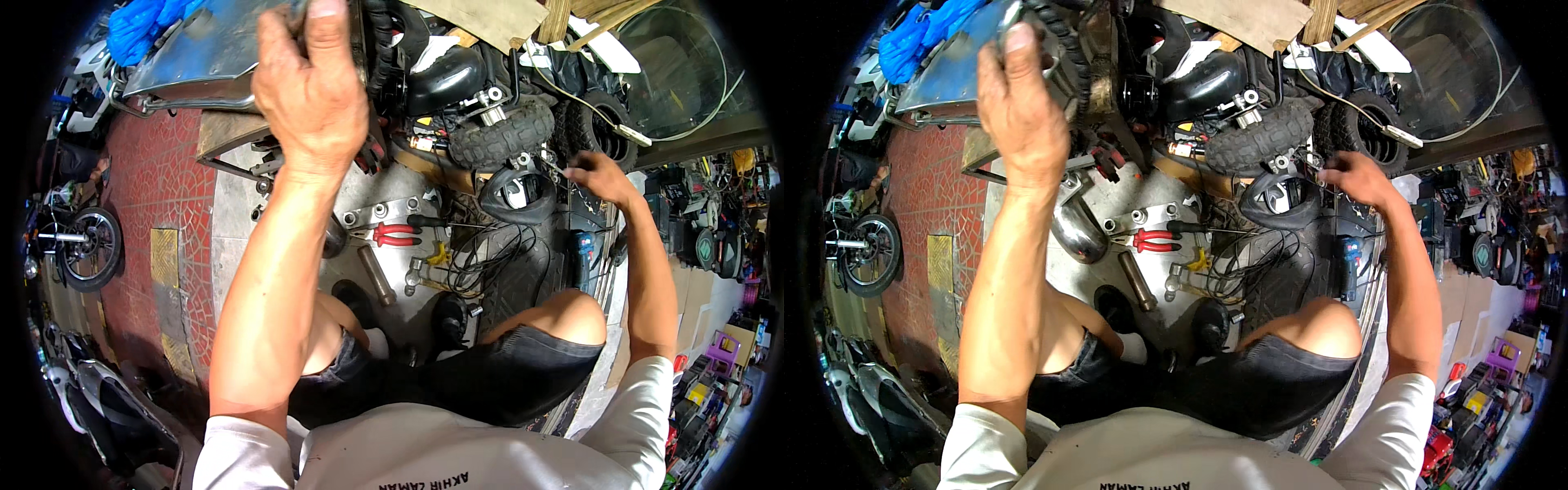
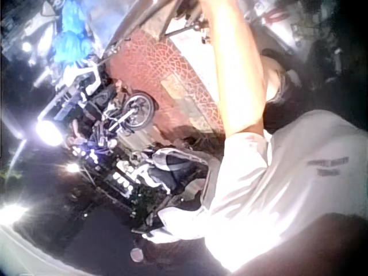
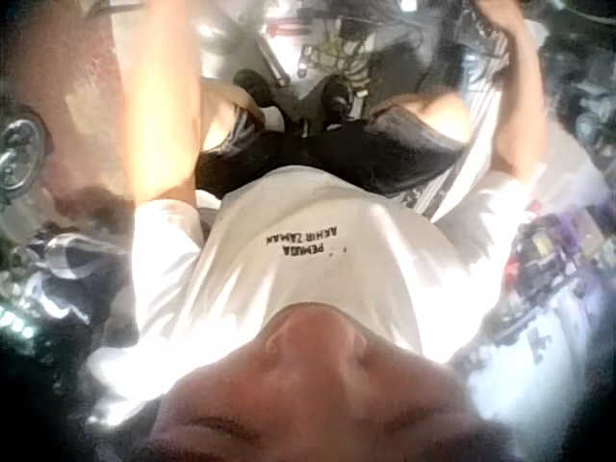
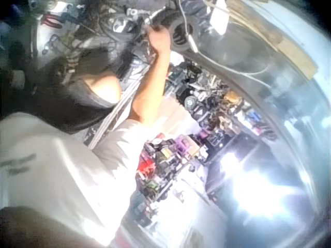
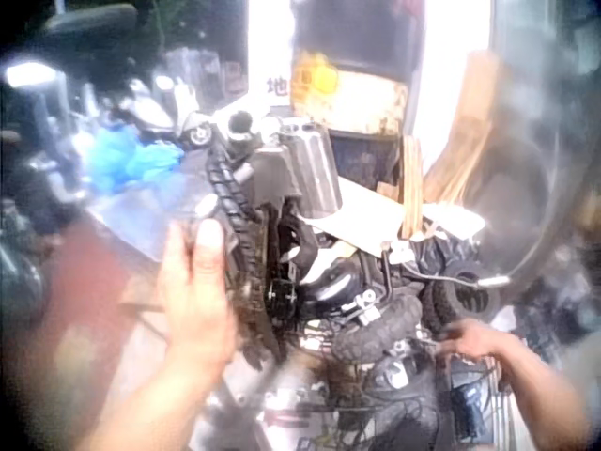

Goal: The person works on a motorcycle engine, initially using a tool on the bike's frame. They then move to a workbench, unpack a small plastic bag, and use a hammer to tap a metal component into a cylinder block. The person continues to assemble and adjust the engine parts using various tools.

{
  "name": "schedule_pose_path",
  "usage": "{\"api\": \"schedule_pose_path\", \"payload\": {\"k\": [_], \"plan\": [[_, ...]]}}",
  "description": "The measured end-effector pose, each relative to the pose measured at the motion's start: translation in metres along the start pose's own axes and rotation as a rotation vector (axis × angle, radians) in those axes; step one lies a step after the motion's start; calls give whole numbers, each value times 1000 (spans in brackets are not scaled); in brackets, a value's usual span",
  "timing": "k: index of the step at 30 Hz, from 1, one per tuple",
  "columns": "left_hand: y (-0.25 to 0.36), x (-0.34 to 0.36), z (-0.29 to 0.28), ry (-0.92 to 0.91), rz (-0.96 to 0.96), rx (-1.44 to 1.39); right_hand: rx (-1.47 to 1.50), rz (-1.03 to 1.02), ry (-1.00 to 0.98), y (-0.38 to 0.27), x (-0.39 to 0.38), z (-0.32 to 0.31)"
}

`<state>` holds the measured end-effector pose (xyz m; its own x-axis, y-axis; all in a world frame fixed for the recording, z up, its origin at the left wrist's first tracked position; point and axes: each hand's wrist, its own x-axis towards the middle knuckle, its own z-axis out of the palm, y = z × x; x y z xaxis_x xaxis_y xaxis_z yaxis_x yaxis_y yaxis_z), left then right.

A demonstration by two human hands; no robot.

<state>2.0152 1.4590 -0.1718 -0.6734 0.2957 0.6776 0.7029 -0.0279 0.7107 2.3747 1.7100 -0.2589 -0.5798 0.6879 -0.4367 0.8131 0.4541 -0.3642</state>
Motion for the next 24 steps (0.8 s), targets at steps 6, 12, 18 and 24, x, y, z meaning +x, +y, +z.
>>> {"api": "schedule_pose_path", "payload": {"k": [6,12,18,24], "plan": [[5,-1,0,-7,-59,-132,-206,-186,-392,-146,39,144],[3,2,-3,-56,-79,-195,23,-20,-362,-211,-1,404],[3,0,-5,-26,-37,-85,124,38,-378,-220,-45,472],[13,0,-8,-97,-145,-88,-37,-135,-502,-169,-40,340]]}}
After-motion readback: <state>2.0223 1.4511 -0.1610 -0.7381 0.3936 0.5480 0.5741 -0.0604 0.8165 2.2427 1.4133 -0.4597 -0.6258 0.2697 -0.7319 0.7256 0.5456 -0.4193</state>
